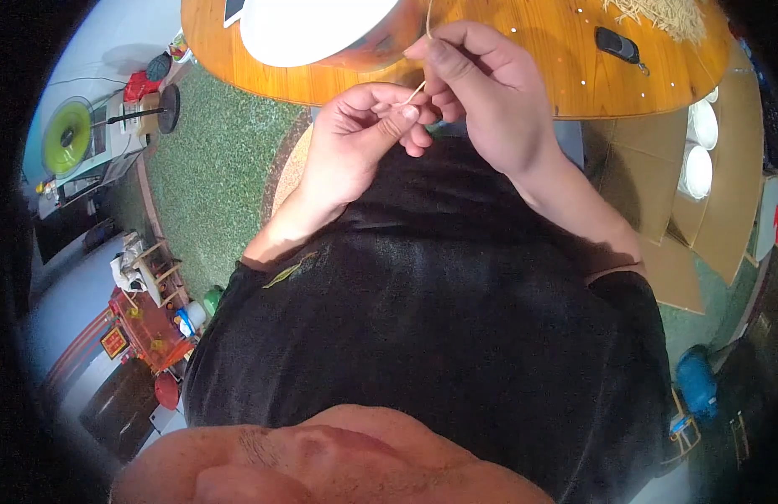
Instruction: Assembling paper bowl packaging by threading string through circular paper components using a thin tool.
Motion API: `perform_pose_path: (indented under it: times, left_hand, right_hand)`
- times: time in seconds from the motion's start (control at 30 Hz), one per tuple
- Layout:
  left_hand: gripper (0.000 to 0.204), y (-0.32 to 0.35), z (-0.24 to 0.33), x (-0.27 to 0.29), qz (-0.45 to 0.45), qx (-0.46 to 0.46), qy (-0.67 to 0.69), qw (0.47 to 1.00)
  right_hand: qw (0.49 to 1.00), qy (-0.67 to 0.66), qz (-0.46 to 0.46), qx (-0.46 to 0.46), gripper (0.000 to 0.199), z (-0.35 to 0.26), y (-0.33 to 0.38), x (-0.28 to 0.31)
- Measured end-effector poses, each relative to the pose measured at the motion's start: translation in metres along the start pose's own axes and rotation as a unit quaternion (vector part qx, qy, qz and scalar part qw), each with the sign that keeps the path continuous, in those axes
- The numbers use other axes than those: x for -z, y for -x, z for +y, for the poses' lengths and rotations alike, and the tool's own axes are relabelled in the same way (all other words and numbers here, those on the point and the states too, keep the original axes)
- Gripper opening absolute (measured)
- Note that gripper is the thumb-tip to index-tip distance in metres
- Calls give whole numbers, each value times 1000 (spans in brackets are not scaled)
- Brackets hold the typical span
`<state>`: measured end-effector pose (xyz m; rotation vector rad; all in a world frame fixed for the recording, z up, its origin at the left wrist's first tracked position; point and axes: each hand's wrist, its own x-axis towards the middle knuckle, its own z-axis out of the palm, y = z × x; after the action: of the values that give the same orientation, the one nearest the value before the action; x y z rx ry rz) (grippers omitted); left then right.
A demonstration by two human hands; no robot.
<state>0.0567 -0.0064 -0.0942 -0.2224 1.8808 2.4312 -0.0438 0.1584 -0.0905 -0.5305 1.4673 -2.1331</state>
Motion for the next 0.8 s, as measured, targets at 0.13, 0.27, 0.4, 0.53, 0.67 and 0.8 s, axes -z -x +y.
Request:
perform_pose_path:
  times: [0.13,0.27,0.4,0.53,0.67,0.8]
  left_hand:
    - [22,2,0,3,19,13,-7,1000]
    - [23,6,1,3,37,0,-138,990]
    - [23,9,9,1,38,-50,-251,966]
    - [23,8,16,7,17,-43,-318,947]
    - [22,8,16,10,10,-43,-313,949]
    - [19,9,13,15,33,-2,-239,970]
  right_hand:
    - [1000,-13,27,0,20,3,-1,3]
    - [897,324,162,254,22,18,5,-1]
    - [925,319,-38,201,48,-4,23,-3]
    - [859,397,-68,317,30,19,11,-1]
    - [840,436,-48,320,20,24,13,1]
    - [835,441,-32,327,13,27,13,2]
